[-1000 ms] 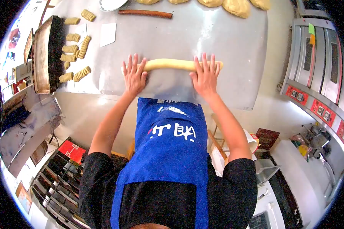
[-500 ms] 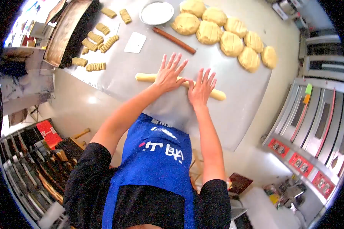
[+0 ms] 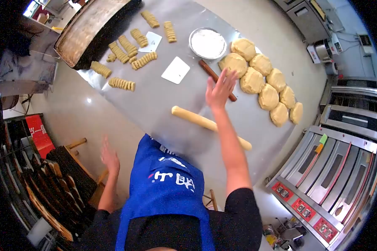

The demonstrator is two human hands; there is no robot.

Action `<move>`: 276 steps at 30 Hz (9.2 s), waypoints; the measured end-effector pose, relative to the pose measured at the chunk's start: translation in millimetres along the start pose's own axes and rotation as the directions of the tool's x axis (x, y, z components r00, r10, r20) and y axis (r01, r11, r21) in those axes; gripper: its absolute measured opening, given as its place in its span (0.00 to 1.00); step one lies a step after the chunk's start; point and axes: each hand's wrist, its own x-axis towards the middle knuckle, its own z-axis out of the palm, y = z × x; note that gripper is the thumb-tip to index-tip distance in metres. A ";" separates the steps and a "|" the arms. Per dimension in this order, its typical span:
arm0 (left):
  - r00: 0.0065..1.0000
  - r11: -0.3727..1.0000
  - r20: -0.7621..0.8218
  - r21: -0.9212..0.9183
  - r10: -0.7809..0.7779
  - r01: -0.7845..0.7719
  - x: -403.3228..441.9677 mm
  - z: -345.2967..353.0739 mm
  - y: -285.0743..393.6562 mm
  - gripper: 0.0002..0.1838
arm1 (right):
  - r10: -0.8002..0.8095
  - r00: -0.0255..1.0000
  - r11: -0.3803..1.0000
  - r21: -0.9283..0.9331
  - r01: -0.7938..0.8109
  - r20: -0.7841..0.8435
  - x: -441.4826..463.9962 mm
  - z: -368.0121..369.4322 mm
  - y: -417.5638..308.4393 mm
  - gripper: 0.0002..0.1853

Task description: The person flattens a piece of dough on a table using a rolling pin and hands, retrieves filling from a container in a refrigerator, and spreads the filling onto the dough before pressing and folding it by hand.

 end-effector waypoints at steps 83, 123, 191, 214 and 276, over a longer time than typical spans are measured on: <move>0.240 0.227 0.183 0.089 0.953 -0.970 0.3 112.0 386.2 0.36 | 0.203 0.945 0.943 -0.312 -0.117 0.257 -268.9 -133.5 93.7 0.34; -0.046 -0.042 0.201 -0.027 0.979 -0.999 -73.4 156.5 474.2 0.57 | 0.247 0.947 0.964 -0.152 -0.219 0.206 -270.7 -184.5 159.3 0.42; -0.072 -0.067 0.401 -0.027 0.913 -0.997 115.4 66.7 378.4 0.41 | 0.395 0.866 0.905 -0.293 -0.309 0.308 -266.3 -151.7 90.5 0.30; 0.368 0.369 0.042 -0.022 0.929 -0.929 41.6 141.1 437.2 0.47 | 0.436 0.899 0.854 -0.334 -0.400 0.035 -228.5 -122.5 132.4 0.47; 0.937 0.530 0.075 -0.838 0.342 -0.127 118.6 -12.3 197.1 0.26 | 0.142 0.975 0.989 0.015 -0.147 0.169 -125.4 53.7 -102.0 0.53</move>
